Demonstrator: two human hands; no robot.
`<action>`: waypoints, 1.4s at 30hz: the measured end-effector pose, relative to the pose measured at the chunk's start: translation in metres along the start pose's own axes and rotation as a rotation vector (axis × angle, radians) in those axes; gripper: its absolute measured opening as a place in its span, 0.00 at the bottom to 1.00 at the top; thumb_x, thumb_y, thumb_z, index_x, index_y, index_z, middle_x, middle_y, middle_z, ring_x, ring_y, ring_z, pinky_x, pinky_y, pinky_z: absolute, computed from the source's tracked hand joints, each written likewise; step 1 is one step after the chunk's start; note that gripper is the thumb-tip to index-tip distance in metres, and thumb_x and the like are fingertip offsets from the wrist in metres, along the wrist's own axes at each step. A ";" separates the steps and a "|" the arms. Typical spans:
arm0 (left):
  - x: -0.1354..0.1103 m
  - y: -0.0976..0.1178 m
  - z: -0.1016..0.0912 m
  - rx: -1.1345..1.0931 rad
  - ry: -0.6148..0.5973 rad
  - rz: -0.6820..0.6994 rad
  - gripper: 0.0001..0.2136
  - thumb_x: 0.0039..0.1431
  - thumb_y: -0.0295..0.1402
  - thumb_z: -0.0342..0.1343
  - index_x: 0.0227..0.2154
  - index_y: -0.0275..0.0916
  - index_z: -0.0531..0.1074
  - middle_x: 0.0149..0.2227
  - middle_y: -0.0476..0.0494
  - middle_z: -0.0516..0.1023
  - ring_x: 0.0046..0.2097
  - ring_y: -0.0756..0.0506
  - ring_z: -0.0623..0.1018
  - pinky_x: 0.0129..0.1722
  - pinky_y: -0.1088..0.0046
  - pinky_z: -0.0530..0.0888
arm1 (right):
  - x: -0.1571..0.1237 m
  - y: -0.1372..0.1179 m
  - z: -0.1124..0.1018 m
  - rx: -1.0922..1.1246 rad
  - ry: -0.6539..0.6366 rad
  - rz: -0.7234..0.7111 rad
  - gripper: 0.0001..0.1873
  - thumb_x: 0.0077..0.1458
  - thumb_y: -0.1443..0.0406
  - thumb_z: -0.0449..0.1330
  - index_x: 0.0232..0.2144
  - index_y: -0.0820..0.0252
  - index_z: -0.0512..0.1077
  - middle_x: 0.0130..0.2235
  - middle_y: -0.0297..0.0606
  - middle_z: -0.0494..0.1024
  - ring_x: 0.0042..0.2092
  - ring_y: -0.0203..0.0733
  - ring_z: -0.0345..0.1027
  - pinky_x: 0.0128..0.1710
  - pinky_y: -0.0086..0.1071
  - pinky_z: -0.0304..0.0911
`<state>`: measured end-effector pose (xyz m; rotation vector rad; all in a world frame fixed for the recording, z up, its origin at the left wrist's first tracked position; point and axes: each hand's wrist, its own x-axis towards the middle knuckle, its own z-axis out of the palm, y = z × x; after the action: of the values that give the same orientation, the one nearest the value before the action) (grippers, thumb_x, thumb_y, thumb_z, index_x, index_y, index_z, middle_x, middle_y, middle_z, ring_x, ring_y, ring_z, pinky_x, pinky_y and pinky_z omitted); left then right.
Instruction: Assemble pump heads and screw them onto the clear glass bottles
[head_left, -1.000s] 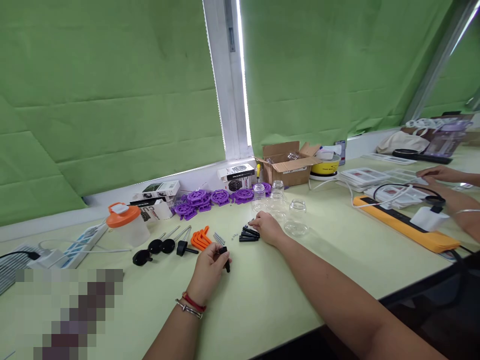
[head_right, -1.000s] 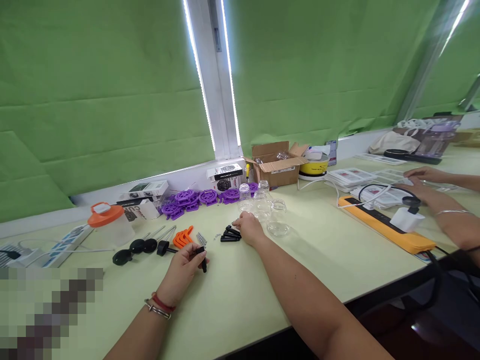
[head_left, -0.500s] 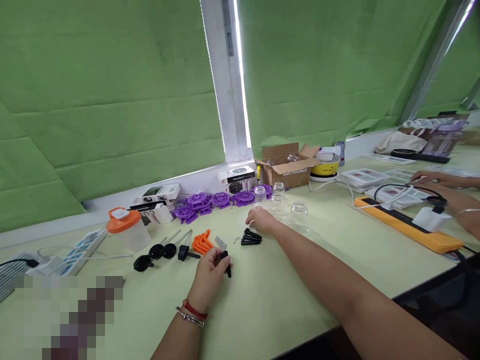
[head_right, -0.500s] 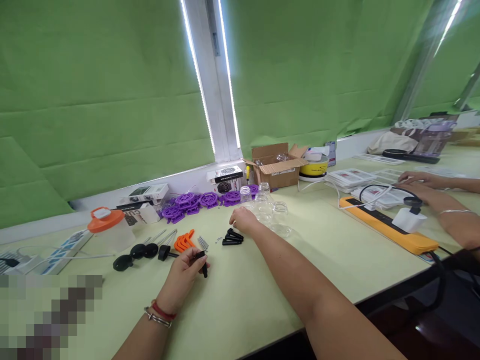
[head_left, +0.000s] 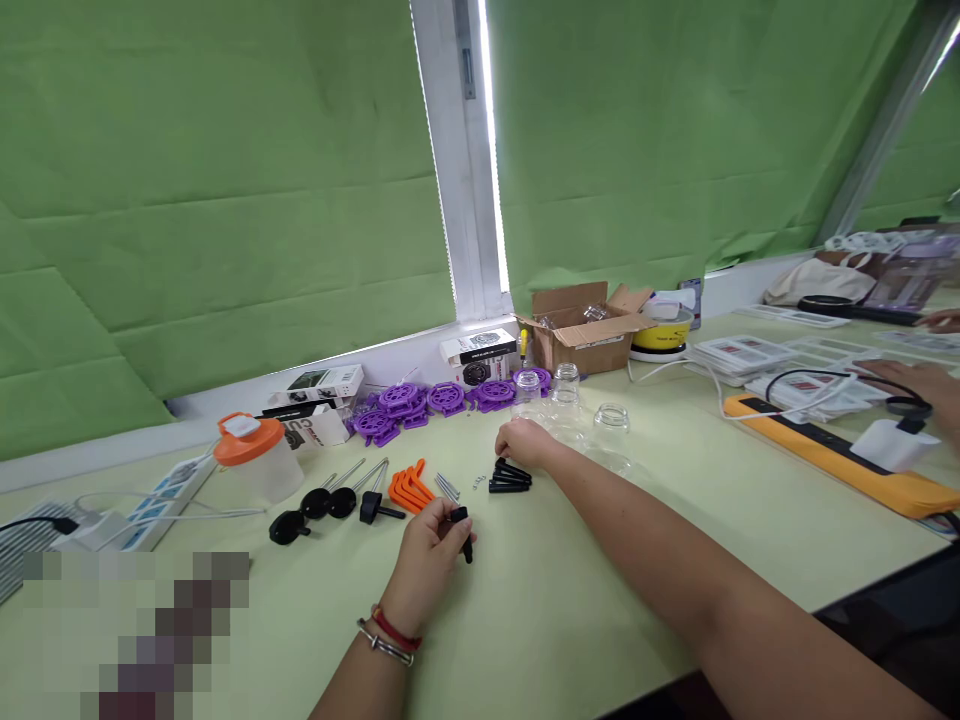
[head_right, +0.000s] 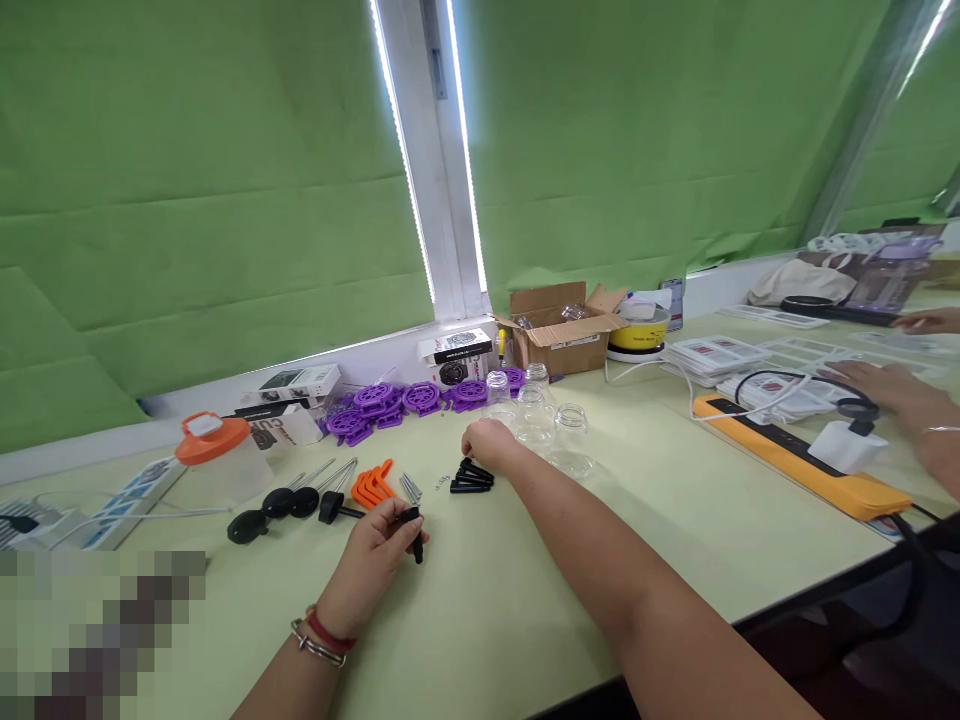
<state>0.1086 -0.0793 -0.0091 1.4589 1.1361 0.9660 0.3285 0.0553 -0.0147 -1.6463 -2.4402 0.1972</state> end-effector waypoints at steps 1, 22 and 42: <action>0.000 -0.001 0.000 0.004 -0.003 0.000 0.09 0.50 0.39 0.57 0.29 0.38 0.66 0.26 0.49 0.73 0.31 0.48 0.74 0.32 0.72 0.71 | 0.000 0.000 0.001 -0.001 0.005 -0.004 0.13 0.44 0.75 0.58 0.29 0.56 0.79 0.34 0.36 0.81 0.39 0.42 0.70 0.39 0.27 0.59; 0.003 -0.005 -0.002 0.004 -0.040 0.090 0.11 0.52 0.36 0.57 0.36 0.37 0.71 0.36 0.44 0.76 0.37 0.45 0.75 0.37 0.70 0.70 | -0.079 -0.108 -0.022 0.536 0.064 -0.146 0.09 0.53 0.72 0.54 0.31 0.59 0.74 0.35 0.35 0.77 0.34 0.35 0.67 0.33 0.27 0.58; 0.004 -0.008 -0.003 -0.009 0.030 0.081 0.11 0.51 0.40 0.59 0.33 0.38 0.68 0.34 0.45 0.75 0.40 0.43 0.77 0.42 0.65 0.71 | -0.062 -0.025 -0.013 0.393 0.317 0.281 0.11 0.56 0.70 0.53 0.36 0.61 0.76 0.40 0.42 0.78 0.40 0.40 0.70 0.38 0.28 0.61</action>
<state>0.1049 -0.0743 -0.0168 1.4976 1.0995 1.0506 0.3313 -0.0119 -0.0015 -1.6787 -1.8001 0.3932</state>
